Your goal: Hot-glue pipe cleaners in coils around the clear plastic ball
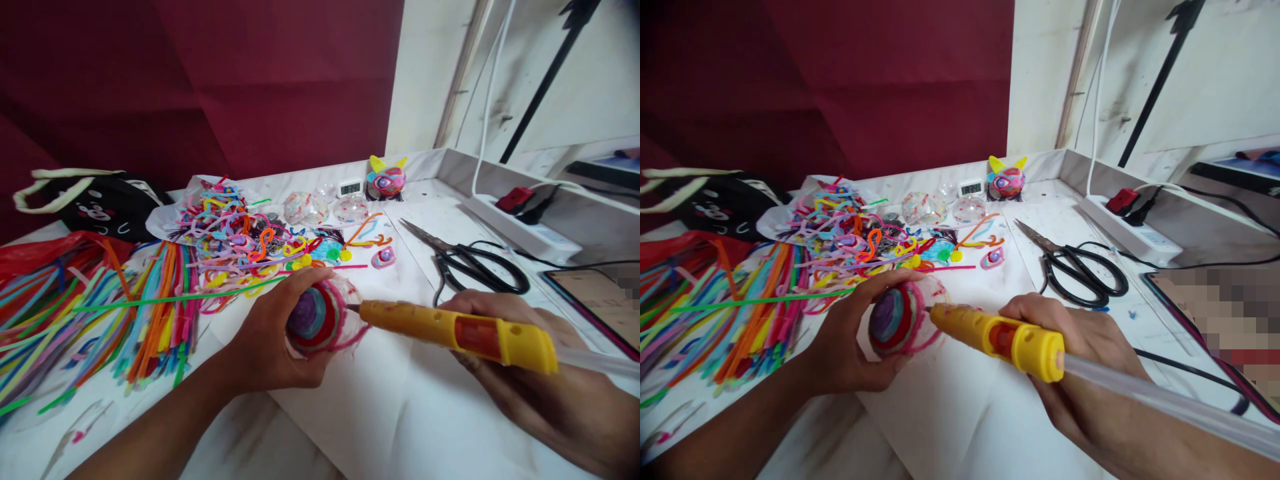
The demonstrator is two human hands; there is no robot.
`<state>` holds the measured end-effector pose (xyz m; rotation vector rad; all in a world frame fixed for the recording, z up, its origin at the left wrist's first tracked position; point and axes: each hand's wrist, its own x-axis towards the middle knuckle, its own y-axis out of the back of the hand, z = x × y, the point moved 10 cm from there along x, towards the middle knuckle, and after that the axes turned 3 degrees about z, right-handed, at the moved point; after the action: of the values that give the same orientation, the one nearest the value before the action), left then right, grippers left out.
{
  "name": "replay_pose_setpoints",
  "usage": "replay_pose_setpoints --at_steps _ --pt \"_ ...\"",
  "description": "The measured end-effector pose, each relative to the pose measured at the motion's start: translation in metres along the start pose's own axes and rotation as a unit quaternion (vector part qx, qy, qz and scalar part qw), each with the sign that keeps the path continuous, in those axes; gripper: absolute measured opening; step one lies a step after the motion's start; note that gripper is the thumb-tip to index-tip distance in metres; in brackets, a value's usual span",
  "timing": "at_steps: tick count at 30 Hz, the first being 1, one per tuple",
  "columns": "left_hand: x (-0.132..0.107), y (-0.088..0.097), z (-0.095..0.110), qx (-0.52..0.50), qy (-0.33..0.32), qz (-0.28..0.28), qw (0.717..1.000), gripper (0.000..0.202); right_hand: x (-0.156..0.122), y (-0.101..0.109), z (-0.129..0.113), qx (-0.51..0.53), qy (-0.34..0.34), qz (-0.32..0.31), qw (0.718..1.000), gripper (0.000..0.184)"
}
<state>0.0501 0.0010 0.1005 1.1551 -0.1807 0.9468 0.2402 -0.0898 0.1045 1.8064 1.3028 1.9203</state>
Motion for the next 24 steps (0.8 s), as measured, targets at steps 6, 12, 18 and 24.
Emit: replay_pose_setpoints --at_steps 6,12,18,24 --pt "0.001 0.0 -0.003 0.009 0.005 -0.004 1.0 0.084 0.003 0.002 -0.001 -0.006 0.008 -0.003 1.0 0.024" --pt "0.0 0.0 -0.004 0.004 0.011 -0.001 1.0 0.082 0.0 0.002 -0.004 0.029 0.014 -0.019 0.999 0.026" --pt "0.002 0.001 -0.007 0.011 0.024 0.005 1.0 0.081 -0.002 -0.005 0.001 0.073 -0.012 -0.037 0.997 0.032" --pt "0.002 0.0 -0.007 0.019 0.026 0.004 0.999 0.081 -0.003 -0.01 -0.002 0.066 0.001 -0.06 0.996 0.027"
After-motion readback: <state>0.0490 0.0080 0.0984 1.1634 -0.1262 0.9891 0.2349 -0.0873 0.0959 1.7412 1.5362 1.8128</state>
